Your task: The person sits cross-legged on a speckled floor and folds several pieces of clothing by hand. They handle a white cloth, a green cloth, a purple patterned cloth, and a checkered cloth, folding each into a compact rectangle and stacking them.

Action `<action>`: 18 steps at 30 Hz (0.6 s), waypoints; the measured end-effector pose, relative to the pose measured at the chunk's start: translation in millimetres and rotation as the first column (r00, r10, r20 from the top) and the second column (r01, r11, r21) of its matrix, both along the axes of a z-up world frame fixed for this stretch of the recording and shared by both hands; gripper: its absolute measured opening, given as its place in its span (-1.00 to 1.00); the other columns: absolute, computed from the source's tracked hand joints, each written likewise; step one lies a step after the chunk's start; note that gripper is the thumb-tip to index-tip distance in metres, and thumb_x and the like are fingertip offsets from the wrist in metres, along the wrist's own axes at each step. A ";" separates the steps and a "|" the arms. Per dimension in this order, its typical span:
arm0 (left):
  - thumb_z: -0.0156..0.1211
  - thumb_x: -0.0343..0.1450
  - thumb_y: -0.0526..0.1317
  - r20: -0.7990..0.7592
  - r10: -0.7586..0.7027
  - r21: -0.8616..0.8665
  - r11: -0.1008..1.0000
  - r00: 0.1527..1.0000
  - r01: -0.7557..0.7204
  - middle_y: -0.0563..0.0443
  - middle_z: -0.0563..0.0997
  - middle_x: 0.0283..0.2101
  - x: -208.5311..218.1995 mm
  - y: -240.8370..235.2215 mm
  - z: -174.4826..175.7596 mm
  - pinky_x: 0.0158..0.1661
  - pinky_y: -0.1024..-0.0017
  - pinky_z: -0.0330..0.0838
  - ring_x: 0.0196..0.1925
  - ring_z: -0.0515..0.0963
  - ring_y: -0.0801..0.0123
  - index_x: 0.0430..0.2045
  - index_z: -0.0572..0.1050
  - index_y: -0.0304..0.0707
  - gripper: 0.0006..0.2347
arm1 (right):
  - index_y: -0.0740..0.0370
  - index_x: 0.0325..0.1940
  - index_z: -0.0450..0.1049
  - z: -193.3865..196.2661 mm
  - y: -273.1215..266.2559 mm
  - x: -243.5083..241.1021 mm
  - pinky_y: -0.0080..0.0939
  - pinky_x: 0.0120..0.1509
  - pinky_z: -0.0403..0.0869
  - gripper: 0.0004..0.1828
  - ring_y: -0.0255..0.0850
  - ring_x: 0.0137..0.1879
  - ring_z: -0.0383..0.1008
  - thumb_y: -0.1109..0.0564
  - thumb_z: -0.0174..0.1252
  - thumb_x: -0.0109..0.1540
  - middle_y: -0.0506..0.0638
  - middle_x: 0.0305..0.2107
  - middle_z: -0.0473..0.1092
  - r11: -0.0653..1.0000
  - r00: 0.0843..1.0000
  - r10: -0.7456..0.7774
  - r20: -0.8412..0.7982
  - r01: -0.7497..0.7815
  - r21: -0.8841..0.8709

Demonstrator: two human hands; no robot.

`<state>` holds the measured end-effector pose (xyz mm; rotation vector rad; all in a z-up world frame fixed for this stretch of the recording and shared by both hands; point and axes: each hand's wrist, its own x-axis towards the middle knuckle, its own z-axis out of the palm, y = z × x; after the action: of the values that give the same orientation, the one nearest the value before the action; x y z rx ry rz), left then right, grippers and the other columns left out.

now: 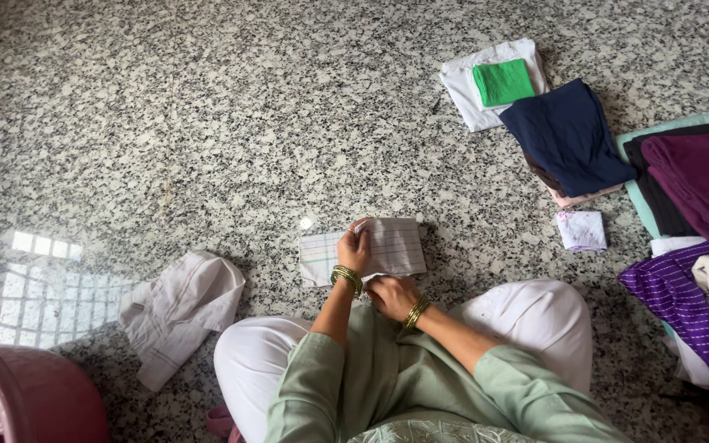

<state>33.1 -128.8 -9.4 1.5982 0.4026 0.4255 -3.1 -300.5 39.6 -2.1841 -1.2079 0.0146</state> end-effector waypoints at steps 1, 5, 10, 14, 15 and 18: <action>0.06 0.48 -0.36 0.032 -0.034 0.058 0.998 0.999 0.032 -0.04 0.71 -0.29 -3.7 1.9 10.1 -0.22 0.52 0.48 -0.28 0.56 0.52 -0.02 0.59 -0.31 -0.77 | 0.18 -0.06 0.48 0.7 3.6 -2.3 0.02 -0.18 0.52 -0.74 0.03 -0.28 0.55 0.02 0.14 0.24 0.11 -0.30 0.52 0.999 1.000 -0.015 0.006 0.015 -0.040; 0.05 0.49 -0.40 0.075 -0.001 0.045 0.999 0.997 -0.002 0.00 0.72 -0.21 -6.6 0.3 39.3 -0.18 0.51 0.53 -0.21 0.64 0.51 0.01 0.56 -0.25 -0.76 | 0.28 0.05 0.41 5.6 10.1 2.6 0.12 0.00 0.49 -0.46 0.12 -0.09 0.53 -0.23 0.16 0.27 0.19 -0.14 0.50 0.897 0.971 -0.148 -0.186 0.052 -0.439; 0.07 0.50 -0.39 0.020 0.003 0.094 0.996 1.000 -0.005 -0.03 0.74 -0.26 -10.3 -7.9 55.7 -0.20 0.49 0.52 -0.25 0.66 0.48 -0.04 0.59 -0.19 -0.78 | 0.28 0.06 0.46 8.3 -0.7 22.4 0.14 0.08 0.46 -0.38 0.14 0.04 0.48 -0.30 0.21 0.21 0.24 -0.07 0.47 0.900 0.965 -0.259 0.027 0.252 -0.356; 0.09 0.47 -0.38 0.075 -0.008 0.146 0.989 0.997 -0.003 -0.07 0.72 -0.29 -11.4 -12.9 53.4 -0.21 0.49 0.51 -0.26 0.67 0.47 -0.04 0.58 -0.21 -0.78 | 0.17 0.14 0.45 10.4 0.2 34.4 0.05 0.09 0.52 -0.43 0.00 0.09 0.50 -0.25 0.15 0.22 0.11 0.02 0.45 0.687 0.814 -0.547 -0.195 0.302 -0.661; 0.10 0.46 -0.37 0.049 -0.003 0.167 0.986 0.999 -0.006 -0.08 0.71 -0.32 -11.6 -14.2 52.2 -0.25 0.48 0.50 -0.31 0.66 0.46 -0.04 0.58 -0.20 -0.78 | 0.16 0.13 0.46 9.1 -1.0 35.8 0.05 0.10 0.51 -0.47 -0.01 0.08 0.50 -0.20 0.14 0.22 0.11 0.00 0.47 0.707 0.846 -0.519 -0.125 0.342 -0.619; 0.12 0.47 -0.32 -0.131 0.002 0.225 0.974 0.991 0.028 -0.14 0.63 -0.49 -11.6 -16.7 47.9 -0.40 0.40 0.41 -0.50 0.56 0.35 -0.05 0.60 -0.14 -0.79 | 0.14 0.13 0.49 -0.6 -9.5 42.7 0.05 0.11 0.48 -0.55 -0.01 0.05 0.50 -0.09 0.11 0.23 0.10 -0.03 0.49 0.765 0.893 -0.448 0.048 0.410 -0.496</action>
<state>21.5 -145.5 38.5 1.8564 0.4549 0.3679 39.6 -309.9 39.0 -2.8448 -0.6724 0.2369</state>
